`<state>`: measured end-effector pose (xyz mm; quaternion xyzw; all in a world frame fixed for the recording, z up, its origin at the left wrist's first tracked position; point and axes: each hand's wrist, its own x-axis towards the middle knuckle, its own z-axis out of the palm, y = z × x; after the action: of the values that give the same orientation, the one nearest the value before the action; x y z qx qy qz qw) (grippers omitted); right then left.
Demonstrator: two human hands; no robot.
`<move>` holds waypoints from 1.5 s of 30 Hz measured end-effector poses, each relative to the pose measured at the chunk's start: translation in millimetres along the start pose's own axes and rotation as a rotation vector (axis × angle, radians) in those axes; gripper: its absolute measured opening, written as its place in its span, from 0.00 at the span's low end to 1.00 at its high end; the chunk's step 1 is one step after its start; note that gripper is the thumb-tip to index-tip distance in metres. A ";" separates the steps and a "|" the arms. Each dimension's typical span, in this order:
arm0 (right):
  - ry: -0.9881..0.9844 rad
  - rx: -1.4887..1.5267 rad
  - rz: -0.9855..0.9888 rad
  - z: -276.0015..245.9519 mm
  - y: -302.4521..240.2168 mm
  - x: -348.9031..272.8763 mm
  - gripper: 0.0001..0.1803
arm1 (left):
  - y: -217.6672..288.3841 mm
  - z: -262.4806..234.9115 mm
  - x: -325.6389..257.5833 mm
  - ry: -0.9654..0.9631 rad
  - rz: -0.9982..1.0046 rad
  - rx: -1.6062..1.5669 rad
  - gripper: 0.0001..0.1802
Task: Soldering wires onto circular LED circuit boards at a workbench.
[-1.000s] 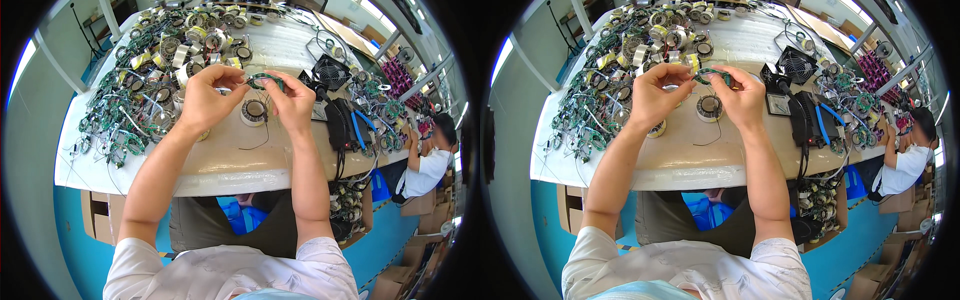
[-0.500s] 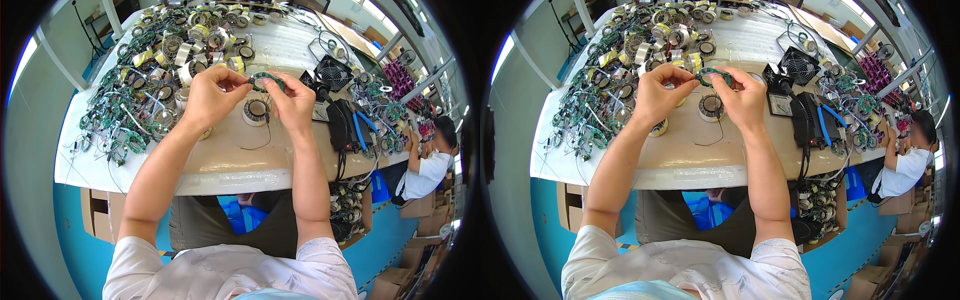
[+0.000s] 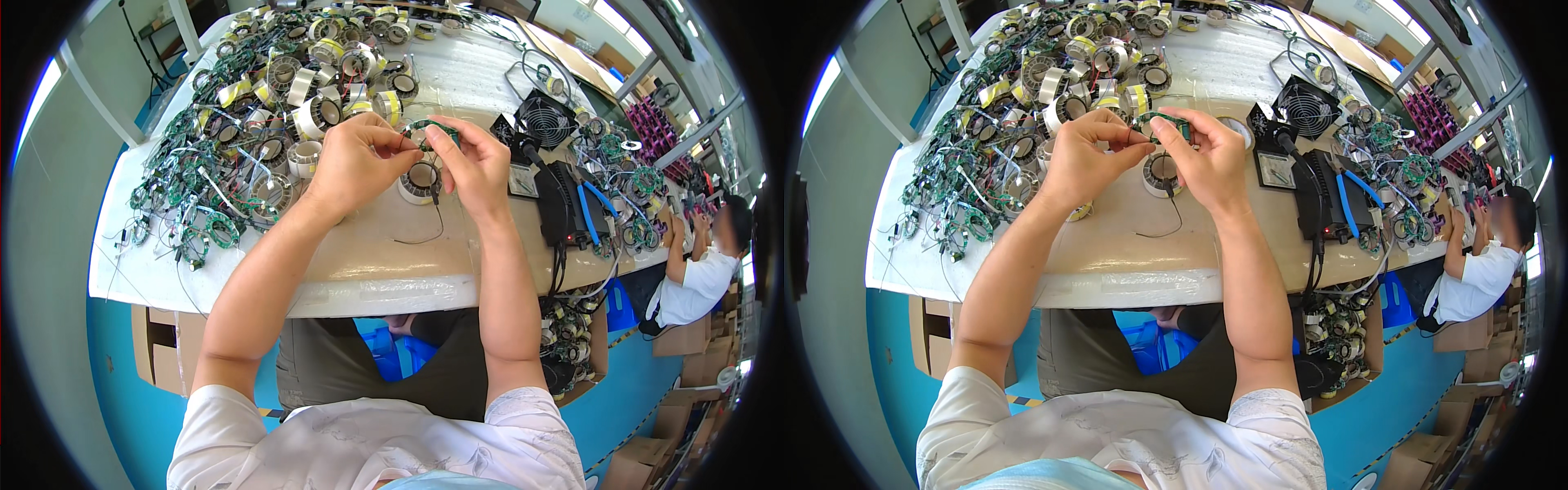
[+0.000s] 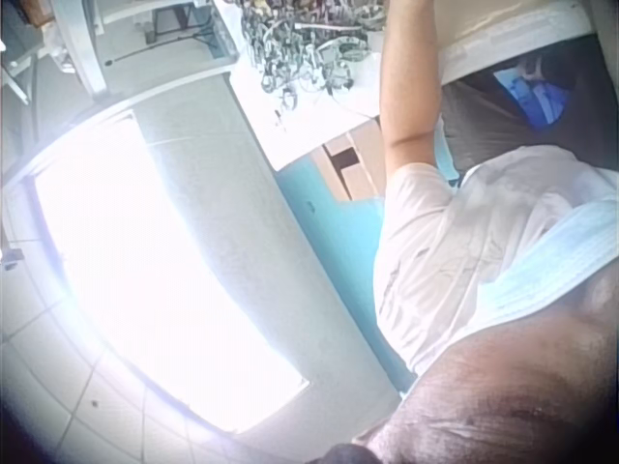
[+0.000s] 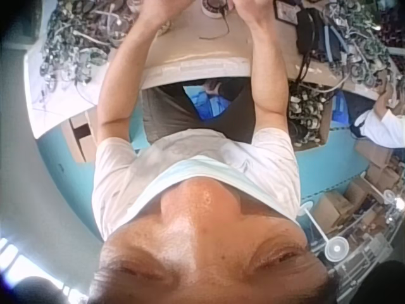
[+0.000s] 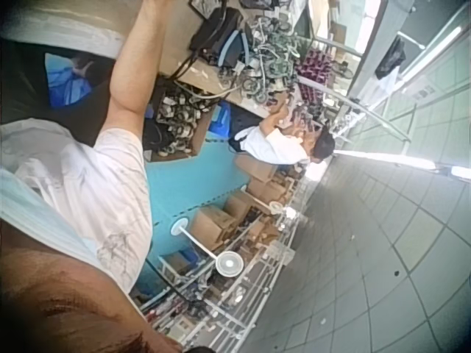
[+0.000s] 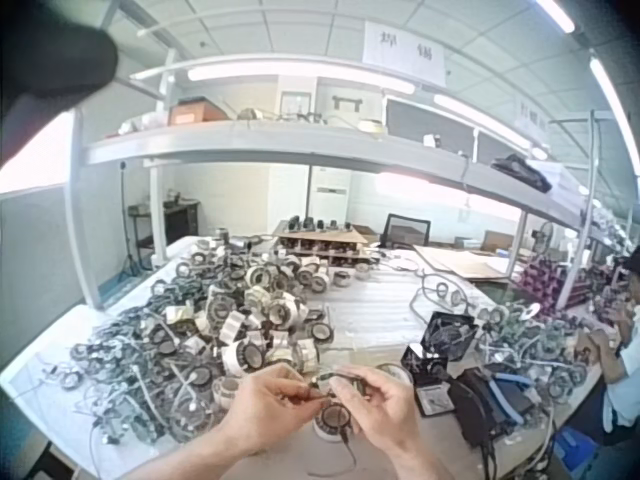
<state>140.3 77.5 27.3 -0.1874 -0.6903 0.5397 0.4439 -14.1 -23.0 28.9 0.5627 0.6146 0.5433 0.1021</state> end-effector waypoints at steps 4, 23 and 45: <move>-0.004 -0.034 -0.018 -0.9 1.2 1.2 0.17 | 2.8 -2.9 -0.1 -0.066 -0.030 0.012 0.06; -0.218 0.033 -0.178 -16.8 -5.1 -1.5 0.12 | 24.6 -20.4 1.1 -0.299 -0.180 -0.384 0.15; -0.141 0.070 0.035 7.7 -0.1 -5.0 0.19 | 14.6 4.7 -6.8 0.341 0.137 -0.255 0.09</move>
<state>136.7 69.3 25.1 -0.1454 -0.6972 0.5829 0.3911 0.2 -29.1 35.2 0.4859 0.5094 0.7096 0.0299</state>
